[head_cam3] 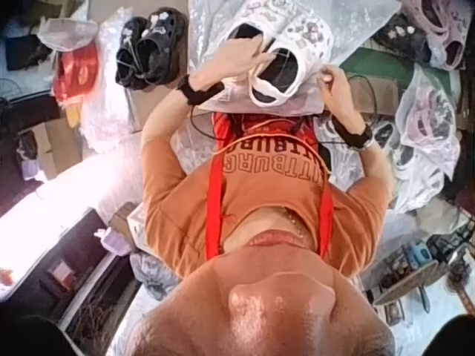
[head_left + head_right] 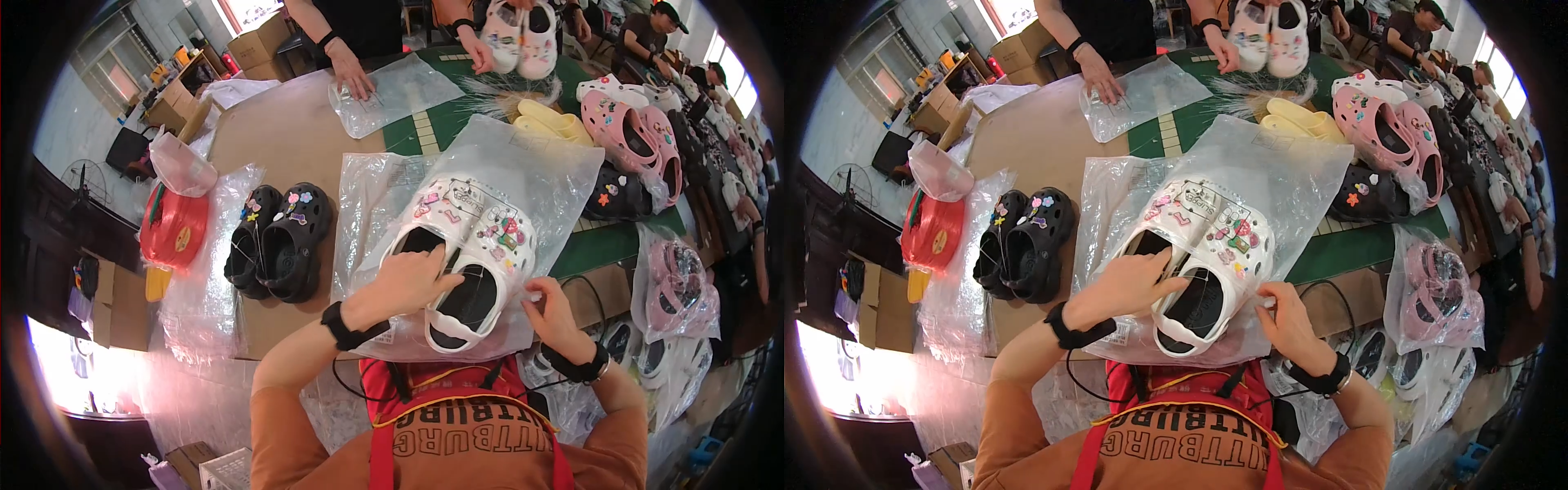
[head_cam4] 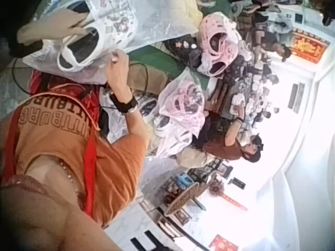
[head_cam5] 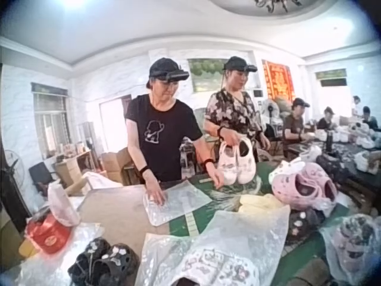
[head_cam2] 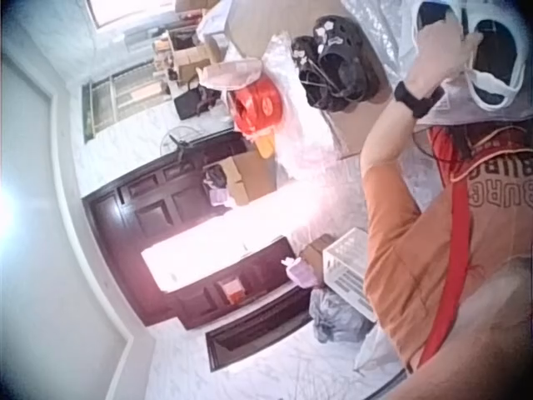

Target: Inspecting, arranging, and packaging various pairs of clogs and sandals into clear plastic bags on an assembly table.

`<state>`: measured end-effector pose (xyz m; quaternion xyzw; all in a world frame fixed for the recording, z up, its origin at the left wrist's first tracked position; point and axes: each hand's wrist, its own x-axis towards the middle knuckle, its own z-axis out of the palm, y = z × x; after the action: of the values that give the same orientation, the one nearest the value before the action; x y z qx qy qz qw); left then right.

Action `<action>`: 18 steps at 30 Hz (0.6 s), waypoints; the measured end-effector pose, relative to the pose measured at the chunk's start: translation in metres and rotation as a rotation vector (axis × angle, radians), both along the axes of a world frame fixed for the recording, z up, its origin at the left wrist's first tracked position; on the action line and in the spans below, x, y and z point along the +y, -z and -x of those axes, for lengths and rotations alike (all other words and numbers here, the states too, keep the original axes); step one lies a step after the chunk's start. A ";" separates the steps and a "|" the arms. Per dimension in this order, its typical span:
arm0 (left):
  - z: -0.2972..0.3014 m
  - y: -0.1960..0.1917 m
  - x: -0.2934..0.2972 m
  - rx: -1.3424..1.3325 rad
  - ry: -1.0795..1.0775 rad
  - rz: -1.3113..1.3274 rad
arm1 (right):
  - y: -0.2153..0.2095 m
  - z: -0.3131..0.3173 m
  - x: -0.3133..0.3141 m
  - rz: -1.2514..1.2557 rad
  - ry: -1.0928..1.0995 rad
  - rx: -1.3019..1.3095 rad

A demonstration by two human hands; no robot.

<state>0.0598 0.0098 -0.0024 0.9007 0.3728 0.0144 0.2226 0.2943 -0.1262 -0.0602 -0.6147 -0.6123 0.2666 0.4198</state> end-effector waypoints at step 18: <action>0.053 0.101 0.088 -0.349 -0.322 0.073 | -0.008 0.008 -0.010 0.423 -0.027 0.063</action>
<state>0.0068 0.0982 -0.1038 0.8050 0.4676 0.1917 0.3108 0.2860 -0.1359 -0.0518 -0.6723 -0.5373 0.4139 0.2966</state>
